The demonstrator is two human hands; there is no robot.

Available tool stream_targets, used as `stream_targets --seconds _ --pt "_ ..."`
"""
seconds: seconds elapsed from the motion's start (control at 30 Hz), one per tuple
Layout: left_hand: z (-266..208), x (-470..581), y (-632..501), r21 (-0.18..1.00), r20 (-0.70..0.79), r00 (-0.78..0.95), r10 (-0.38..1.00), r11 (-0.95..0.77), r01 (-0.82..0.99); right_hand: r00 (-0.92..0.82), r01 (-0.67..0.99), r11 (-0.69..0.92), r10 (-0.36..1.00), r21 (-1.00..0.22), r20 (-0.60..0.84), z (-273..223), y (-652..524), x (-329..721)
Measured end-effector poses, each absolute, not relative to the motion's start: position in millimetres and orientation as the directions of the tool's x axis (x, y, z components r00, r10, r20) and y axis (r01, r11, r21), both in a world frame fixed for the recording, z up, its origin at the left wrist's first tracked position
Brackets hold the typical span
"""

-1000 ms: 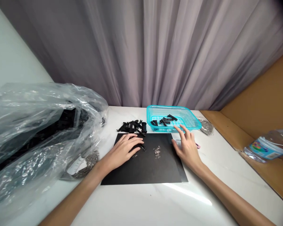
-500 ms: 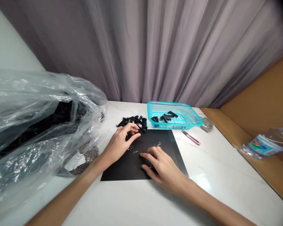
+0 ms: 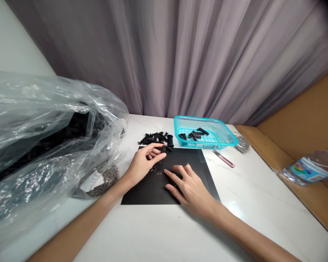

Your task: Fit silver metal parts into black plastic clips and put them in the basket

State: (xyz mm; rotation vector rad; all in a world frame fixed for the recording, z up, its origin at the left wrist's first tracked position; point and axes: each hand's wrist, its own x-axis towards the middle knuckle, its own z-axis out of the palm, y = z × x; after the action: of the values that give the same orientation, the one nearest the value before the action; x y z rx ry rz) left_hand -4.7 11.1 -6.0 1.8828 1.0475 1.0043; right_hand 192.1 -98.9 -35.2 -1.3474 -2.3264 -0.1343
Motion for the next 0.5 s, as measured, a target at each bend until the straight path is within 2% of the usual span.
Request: stream_targets --seconds 0.27,0.5 --pt "-8.1 -0.8 5.4 0.882 0.272 0.362 0.892 -0.382 0.278 -0.342 0.831 0.492 0.820 -0.260 0.459 -41.6 -98.7 198.9" --pt "-8.2 1.9 4.0 0.900 0.260 0.366 0.893 -0.362 0.243 -0.436 0.832 0.533 0.799 -0.153 0.415 -39.4 -99.2 198.4"
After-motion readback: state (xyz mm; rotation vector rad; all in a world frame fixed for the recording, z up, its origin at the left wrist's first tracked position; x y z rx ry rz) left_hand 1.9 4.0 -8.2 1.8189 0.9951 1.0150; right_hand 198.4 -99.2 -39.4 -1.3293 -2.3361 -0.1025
